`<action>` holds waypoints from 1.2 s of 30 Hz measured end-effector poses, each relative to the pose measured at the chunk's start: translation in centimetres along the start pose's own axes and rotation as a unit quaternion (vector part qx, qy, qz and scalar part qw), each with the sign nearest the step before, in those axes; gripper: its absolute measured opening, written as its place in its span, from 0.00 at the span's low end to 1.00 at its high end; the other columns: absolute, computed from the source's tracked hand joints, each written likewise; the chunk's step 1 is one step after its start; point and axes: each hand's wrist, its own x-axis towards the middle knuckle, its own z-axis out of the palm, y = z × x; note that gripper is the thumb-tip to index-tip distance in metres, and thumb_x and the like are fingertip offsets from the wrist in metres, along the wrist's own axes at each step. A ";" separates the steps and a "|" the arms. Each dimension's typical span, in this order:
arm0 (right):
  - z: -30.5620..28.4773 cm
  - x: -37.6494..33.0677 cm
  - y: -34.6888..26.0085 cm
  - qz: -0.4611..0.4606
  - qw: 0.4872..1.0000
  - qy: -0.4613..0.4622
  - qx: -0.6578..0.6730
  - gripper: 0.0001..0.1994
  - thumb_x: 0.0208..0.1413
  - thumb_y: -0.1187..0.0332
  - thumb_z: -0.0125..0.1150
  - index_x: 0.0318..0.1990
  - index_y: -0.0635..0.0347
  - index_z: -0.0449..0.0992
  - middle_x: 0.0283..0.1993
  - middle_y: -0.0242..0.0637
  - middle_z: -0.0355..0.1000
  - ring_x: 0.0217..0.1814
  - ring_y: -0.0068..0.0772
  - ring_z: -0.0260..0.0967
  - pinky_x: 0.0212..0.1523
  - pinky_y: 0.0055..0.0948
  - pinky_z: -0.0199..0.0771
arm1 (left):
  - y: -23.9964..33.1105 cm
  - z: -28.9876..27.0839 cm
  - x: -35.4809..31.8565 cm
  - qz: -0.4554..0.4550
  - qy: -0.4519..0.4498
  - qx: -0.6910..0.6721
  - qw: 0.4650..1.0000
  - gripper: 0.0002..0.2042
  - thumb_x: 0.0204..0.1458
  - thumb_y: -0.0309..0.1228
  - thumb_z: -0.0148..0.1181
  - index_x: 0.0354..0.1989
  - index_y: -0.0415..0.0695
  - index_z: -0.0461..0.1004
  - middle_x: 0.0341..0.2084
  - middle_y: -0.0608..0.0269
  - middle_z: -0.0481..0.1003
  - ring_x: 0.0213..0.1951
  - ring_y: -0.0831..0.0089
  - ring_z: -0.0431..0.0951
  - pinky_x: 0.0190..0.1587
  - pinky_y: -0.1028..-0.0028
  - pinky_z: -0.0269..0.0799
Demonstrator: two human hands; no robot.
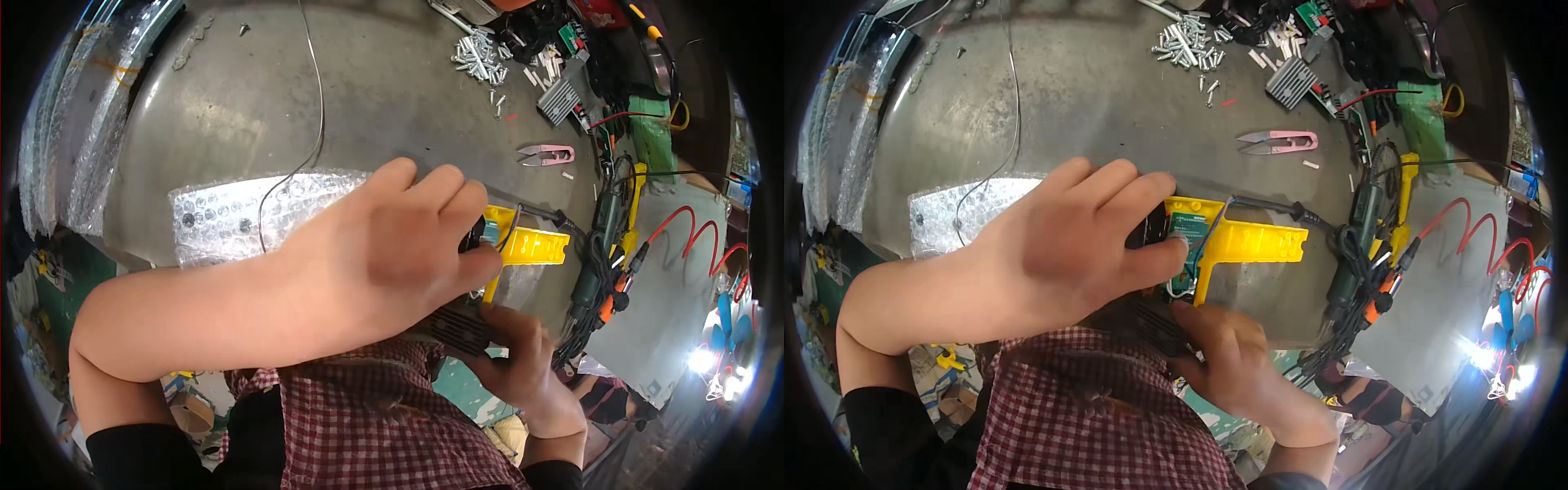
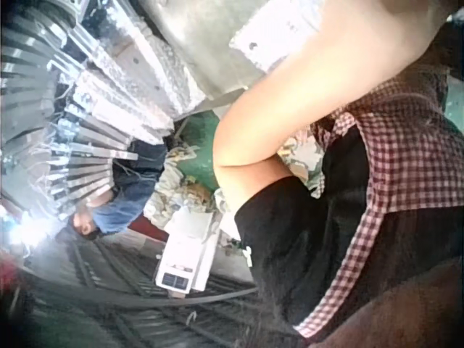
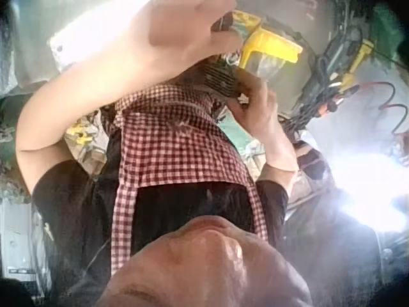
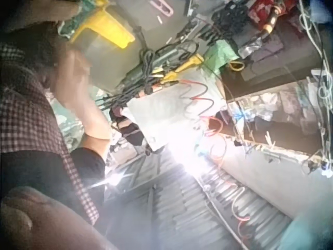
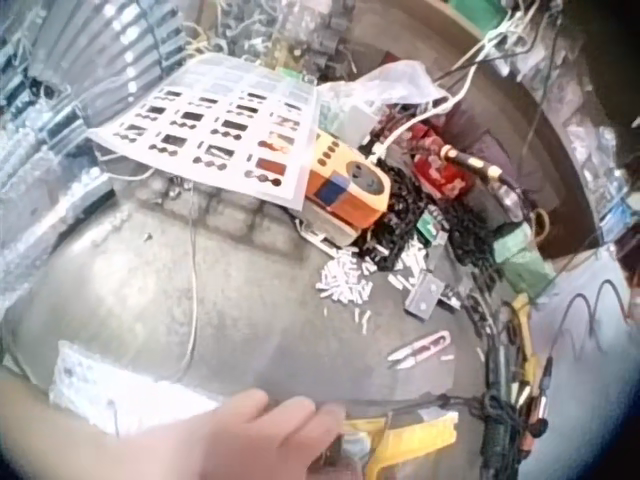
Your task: Assembling electronic components into a yellow housing using a soldering iron and screwdriver.
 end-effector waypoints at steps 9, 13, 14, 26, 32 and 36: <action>-2.2 2.8 -2.3 -0.035 0.986 -0.108 -0.123 0.25 0.40 0.71 0.75 0.46 0.66 0.69 0.34 0.45 0.75 0.35 0.43 0.77 0.34 0.34 0.78 | -0.2 -0.3 -0.2 -0.018 -0.014 -0.067 0.998 0.16 0.39 0.30 0.64 0.40 0.50 0.72 0.44 0.57 0.67 0.46 0.64 0.68 0.40 0.70 0.63; -0.2 0.9 -1.5 -0.033 0.996 0.019 -0.084 0.26 0.39 0.72 0.74 0.47 0.65 0.69 0.32 0.45 0.75 0.31 0.45 0.75 0.31 0.35 0.75 | 0.1 -0.3 0.3 -0.007 -0.024 -0.036 0.999 0.16 0.39 0.30 0.64 0.40 0.50 0.72 0.45 0.57 0.67 0.46 0.63 0.69 0.41 0.69 0.64; -0.1 0.8 -1.5 -0.041 0.993 0.029 -0.111 0.26 0.39 0.72 0.74 0.47 0.65 0.69 0.32 0.46 0.75 0.30 0.46 0.74 0.30 0.35 0.74 | 0.1 -0.1 0.2 -0.005 -0.006 -0.043 0.999 0.17 0.39 0.30 0.64 0.40 0.50 0.72 0.45 0.56 0.67 0.46 0.62 0.69 0.41 0.68 0.65; -0.8 2.6 -3.1 -0.034 0.989 -0.047 -0.136 0.11 0.45 0.78 0.54 0.35 0.59 0.61 0.23 0.40 0.66 0.25 0.47 0.68 0.23 0.43 0.65 | -0.1 0.3 0.1 0.007 0.018 -0.003 1.000 0.21 0.36 0.27 0.66 0.43 0.51 0.71 0.47 0.54 0.68 0.47 0.60 0.69 0.45 0.66 0.67; -0.5 2.6 -3.0 -0.025 0.984 -0.081 -0.160 0.13 0.45 0.76 0.58 0.39 0.58 0.64 0.22 0.39 0.67 0.25 0.46 0.70 0.23 0.43 0.66 | -0.1 0.2 -0.4 0.018 0.039 0.010 0.999 0.21 0.37 0.30 0.65 0.43 0.50 0.70 0.47 0.54 0.68 0.47 0.60 0.70 0.45 0.65 0.67; 0.1 1.7 -1.2 -0.045 0.987 -0.011 -0.154 0.20 0.45 0.71 0.62 0.48 0.58 0.68 0.23 0.37 0.68 0.24 0.44 0.70 0.24 0.42 0.67 | -0.3 0.2 0.1 0.004 0.021 -0.010 1.000 0.19 0.38 0.30 0.64 0.43 0.49 0.71 0.46 0.54 0.68 0.47 0.60 0.69 0.45 0.66 0.67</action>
